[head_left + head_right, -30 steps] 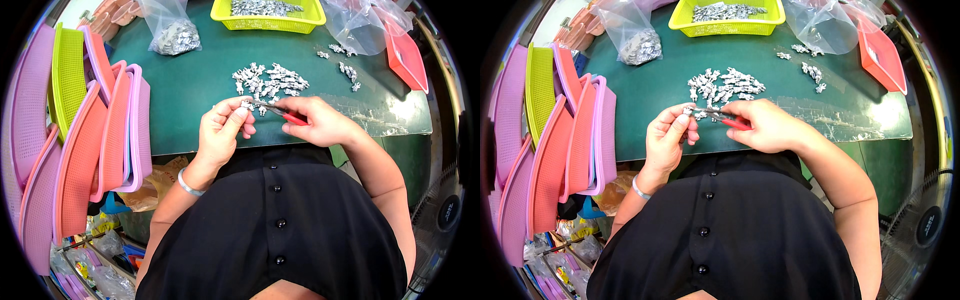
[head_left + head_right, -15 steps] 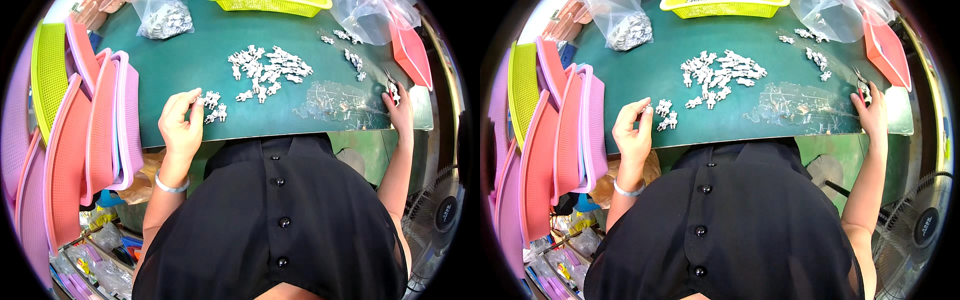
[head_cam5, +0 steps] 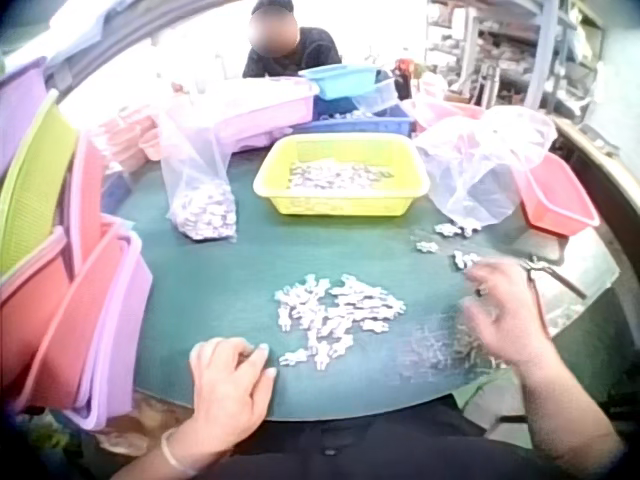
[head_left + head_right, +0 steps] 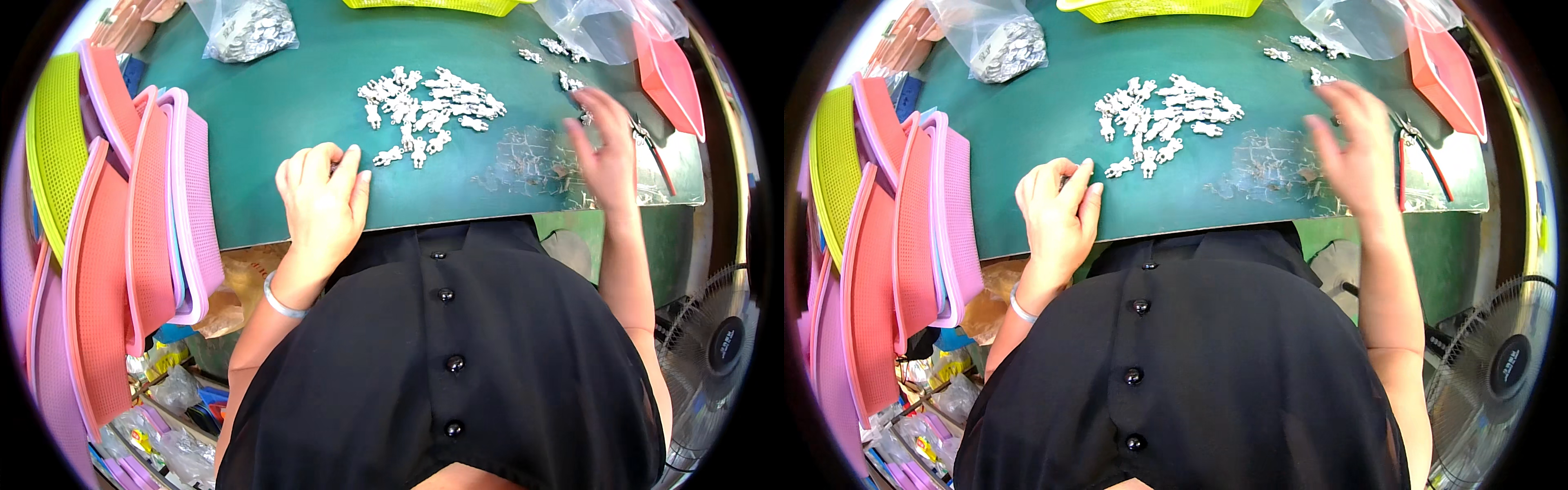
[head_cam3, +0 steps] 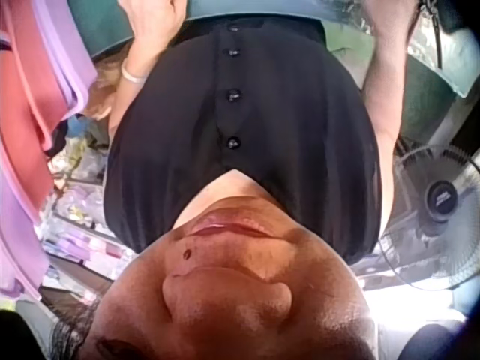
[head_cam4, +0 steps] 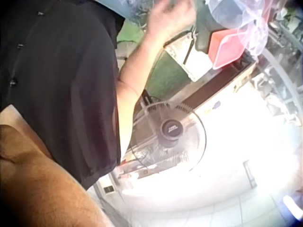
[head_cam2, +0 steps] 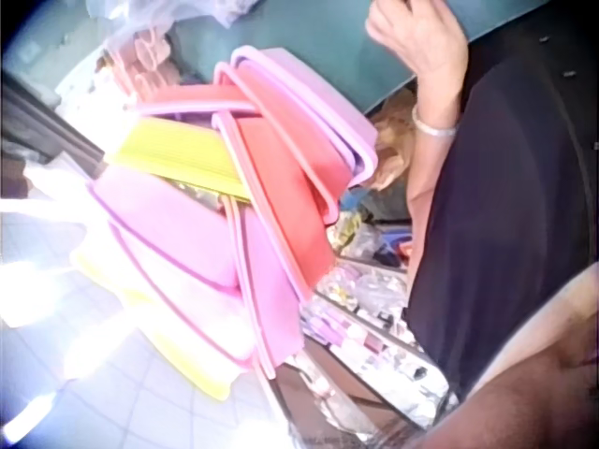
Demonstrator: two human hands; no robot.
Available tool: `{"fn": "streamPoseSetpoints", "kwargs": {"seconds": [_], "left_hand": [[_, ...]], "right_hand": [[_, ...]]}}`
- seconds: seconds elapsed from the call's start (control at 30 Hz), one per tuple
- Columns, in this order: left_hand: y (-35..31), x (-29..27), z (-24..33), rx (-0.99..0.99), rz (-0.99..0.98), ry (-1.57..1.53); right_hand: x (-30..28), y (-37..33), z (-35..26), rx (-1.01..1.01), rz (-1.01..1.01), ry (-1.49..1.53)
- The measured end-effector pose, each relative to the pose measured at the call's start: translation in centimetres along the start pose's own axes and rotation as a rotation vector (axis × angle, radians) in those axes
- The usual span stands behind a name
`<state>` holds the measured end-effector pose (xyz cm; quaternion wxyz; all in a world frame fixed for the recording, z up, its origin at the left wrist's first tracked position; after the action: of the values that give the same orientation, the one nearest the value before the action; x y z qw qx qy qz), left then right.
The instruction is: The person sits at a green workbench and assembles small silver charms by hand. They pick up individual components, link them together, and occasionally use red-handled pliers to secure the connections. The finished charms are placed into a yellow basket on the table.
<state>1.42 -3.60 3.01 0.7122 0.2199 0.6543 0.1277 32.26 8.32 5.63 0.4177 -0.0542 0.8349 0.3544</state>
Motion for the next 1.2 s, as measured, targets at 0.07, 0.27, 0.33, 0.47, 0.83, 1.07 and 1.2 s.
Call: {"fn": "streamPoseSetpoints", "kwargs": {"seconds": [0.07,0.27,0.33,0.47,0.83,1.07,1.2], "left_hand": [[-0.1,0.2,-0.5,-0.040,0.006,0.054],[0.9,0.3,0.7,0.008,0.017,-0.077],[1.1,0.7,1.1,0.012,0.004,-0.082],[1.1,0.9,0.9,0.008,0.027,-0.116],[5.1,1.6,2.1,-0.026,-0.033,-0.190],[5.2,3.5,0.3,-0.154,-0.220,-0.394],[5.3,3.3,-0.4,-0.175,-0.298,-0.433]], "right_hand": [[3.1,0.5,-4.1,-0.070,-0.120,0.172],[8.5,0.9,-10.9,-0.306,-0.283,0.244],[9.3,0.9,-11.2,-0.302,-0.332,0.247],[9.5,0.5,-11.3,-0.314,-0.417,0.324],[10.0,0.2,-12.1,-0.319,-0.452,0.346],[9.5,0.7,-11.0,-0.272,-0.383,0.404],[9.6,0.8,-10.8,-0.263,-0.368,0.389]]}}
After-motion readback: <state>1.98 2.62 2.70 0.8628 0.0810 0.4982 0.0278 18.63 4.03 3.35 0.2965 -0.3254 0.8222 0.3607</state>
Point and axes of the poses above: each hand's wrist, its own y-axis towards the middle knuckle, its own x-axis out of the palm, z = x × y, the point moved 7 cm from there along y, towards the middle knuckle, and after that the axes turned 10 degrees about y, right-handed, at the moved point
